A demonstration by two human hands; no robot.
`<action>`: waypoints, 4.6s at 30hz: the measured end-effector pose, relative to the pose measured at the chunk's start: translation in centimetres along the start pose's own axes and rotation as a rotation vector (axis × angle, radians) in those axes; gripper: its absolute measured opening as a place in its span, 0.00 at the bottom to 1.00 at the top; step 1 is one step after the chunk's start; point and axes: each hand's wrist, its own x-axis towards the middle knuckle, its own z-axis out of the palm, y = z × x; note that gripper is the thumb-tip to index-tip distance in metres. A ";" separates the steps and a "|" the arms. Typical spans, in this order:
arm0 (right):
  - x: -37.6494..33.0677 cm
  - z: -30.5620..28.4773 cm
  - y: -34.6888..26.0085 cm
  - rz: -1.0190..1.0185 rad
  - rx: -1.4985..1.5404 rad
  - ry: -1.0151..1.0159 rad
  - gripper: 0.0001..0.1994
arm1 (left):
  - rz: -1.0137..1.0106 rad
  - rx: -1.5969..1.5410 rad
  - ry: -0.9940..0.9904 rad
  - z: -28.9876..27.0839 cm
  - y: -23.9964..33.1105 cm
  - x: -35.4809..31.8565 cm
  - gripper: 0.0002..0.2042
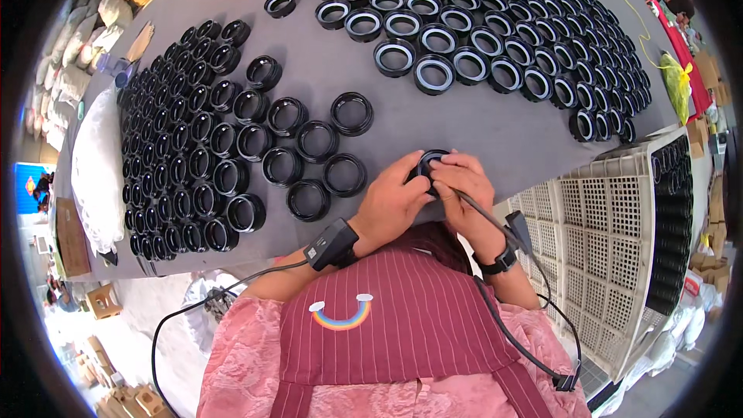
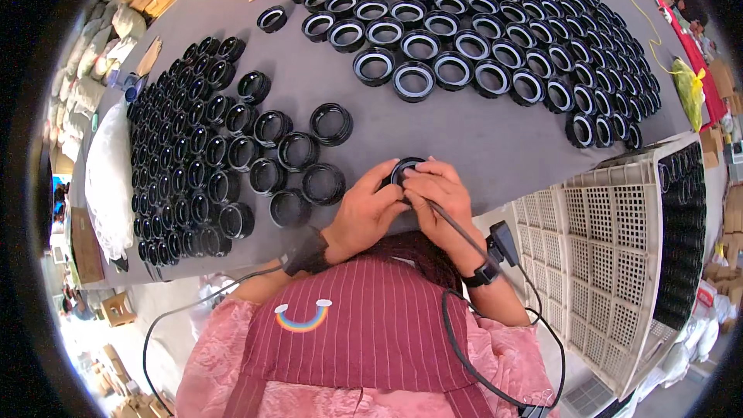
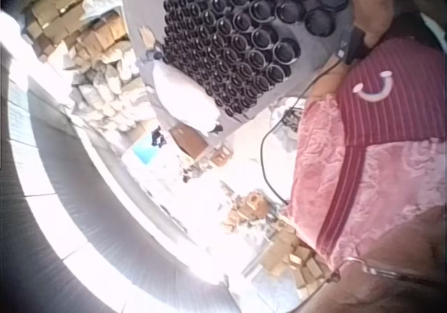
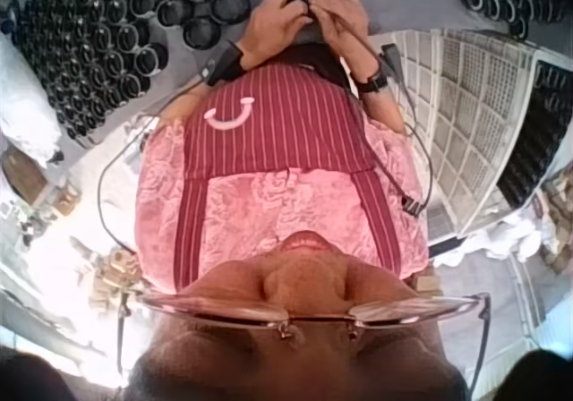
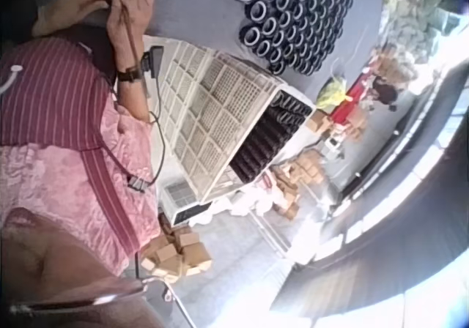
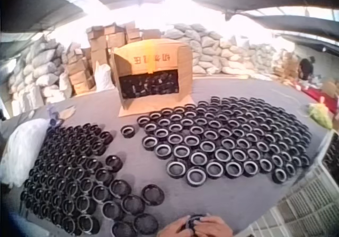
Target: The recorder uses a hand-held deburring tool to scrape excess material from the inner edges of black plastic rings at a manufacturing workstation.
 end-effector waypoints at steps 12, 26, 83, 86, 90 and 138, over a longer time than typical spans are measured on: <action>-1.6 0.4 2.0 0.246 0.450 0.021 0.08 | -0.175 -0.199 0.080 0.1 0.0 -0.6 0.34; -2.3 1.1 2.5 0.459 1.161 0.432 0.07 | -0.038 0.724 -0.017 -3.6 -1.4 3.9 0.25; -2.1 -3.1 -0.4 0.026 -0.028 0.085 0.04 | 0.030 -0.068 -0.073 0.9 0.4 -0.4 0.15; -2.3 -1.1 -0.2 0.026 0.087 0.066 0.04 | 0.019 -0.079 -0.071 0.9 0.2 -0.4 0.18; -3.0 -0.5 0.1 0.081 0.176 0.093 0.03 | -0.030 -0.137 -0.030 1.2 0.1 -0.4 0.25; -3.5 -1.1 1.2 0.052 0.365 0.035 0.05 | -0.062 -0.226 -0.065 -1.1 -0.5 -1.1 0.38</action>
